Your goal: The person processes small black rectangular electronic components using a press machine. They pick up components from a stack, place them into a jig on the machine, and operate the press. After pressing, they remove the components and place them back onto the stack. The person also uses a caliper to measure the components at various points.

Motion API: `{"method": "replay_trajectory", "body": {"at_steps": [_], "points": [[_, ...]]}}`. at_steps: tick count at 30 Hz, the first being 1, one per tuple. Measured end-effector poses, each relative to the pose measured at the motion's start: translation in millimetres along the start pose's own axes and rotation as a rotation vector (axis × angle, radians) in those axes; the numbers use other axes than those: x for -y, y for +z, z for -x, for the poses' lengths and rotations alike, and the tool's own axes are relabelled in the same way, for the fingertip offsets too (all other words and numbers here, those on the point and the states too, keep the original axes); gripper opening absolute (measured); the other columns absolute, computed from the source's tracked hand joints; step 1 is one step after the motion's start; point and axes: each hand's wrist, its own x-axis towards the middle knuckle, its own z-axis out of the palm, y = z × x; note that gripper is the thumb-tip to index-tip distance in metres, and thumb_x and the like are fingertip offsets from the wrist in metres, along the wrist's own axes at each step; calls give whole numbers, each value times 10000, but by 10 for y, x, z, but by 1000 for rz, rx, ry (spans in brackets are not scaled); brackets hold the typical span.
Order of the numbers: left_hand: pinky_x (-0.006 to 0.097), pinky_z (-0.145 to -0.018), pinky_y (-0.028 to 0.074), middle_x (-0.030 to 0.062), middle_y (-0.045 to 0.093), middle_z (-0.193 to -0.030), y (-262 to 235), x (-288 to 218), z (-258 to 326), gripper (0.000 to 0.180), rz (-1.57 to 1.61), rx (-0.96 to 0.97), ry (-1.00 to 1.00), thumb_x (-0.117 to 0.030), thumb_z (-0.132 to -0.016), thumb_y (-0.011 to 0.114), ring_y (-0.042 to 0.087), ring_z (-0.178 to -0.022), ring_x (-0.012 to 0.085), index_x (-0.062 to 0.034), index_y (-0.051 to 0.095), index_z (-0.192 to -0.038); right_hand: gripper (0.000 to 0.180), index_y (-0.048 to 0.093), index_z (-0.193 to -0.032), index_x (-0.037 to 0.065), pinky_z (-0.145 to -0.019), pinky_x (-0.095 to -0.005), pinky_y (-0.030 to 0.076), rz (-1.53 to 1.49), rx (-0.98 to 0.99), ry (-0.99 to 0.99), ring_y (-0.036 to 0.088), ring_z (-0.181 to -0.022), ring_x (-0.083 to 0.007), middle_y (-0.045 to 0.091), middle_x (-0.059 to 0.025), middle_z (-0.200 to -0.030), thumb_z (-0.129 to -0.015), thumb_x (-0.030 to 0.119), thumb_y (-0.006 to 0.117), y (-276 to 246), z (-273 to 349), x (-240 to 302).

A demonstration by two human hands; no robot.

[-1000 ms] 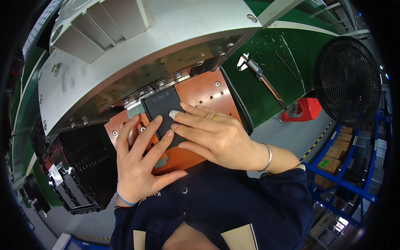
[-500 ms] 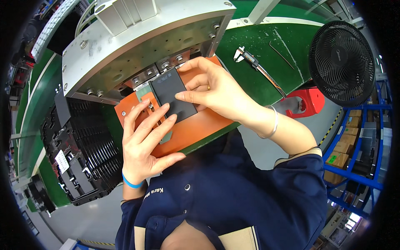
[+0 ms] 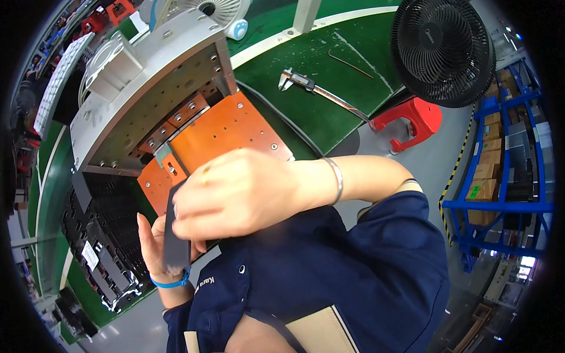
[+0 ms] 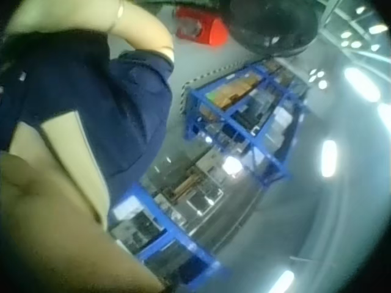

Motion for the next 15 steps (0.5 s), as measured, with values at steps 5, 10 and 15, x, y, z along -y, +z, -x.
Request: {"method": "replay_trajectory", "body": {"at_steps": [5, 10, 15], "points": [[123, -338, 301, 71, 671, -842, 123, -75, -75, 343, -129, -80, 23, -198, -969, 608, 421, -400, -25, 65, 553, -1183, 147, 645, -916, 114, -768, -305, 570, 65, -22, -41, 671, -979, -213, 650, -46, -1060, -771, 136, 657, -64, 92, -127], [162, -373, 375, 104, 651, -764, 185, -107, -120, 245, -221, -251, 327, -181, -999, 533, 419, -377, 38, 41, 560, -1097, 377, 661, -1161, 30, -878, -376, 527, 484, -69, 841, 642, -1028, -321, 641, -160, -1144, -788, -19, 680, -687, 950, -714], [197, -434, 442, 160, 690, -910, 204, -154, -245, 268, -243, -373, 366, -187, -975, 559, 615, -579, 125, 32, 564, -1130, 521, 622, -1207, -3, -958, -406, 472, 634, 230, 1276, 582, -1079, -366, 609, -203, -1105, -693, 57, 689, -983, 2079, -1073]]}}
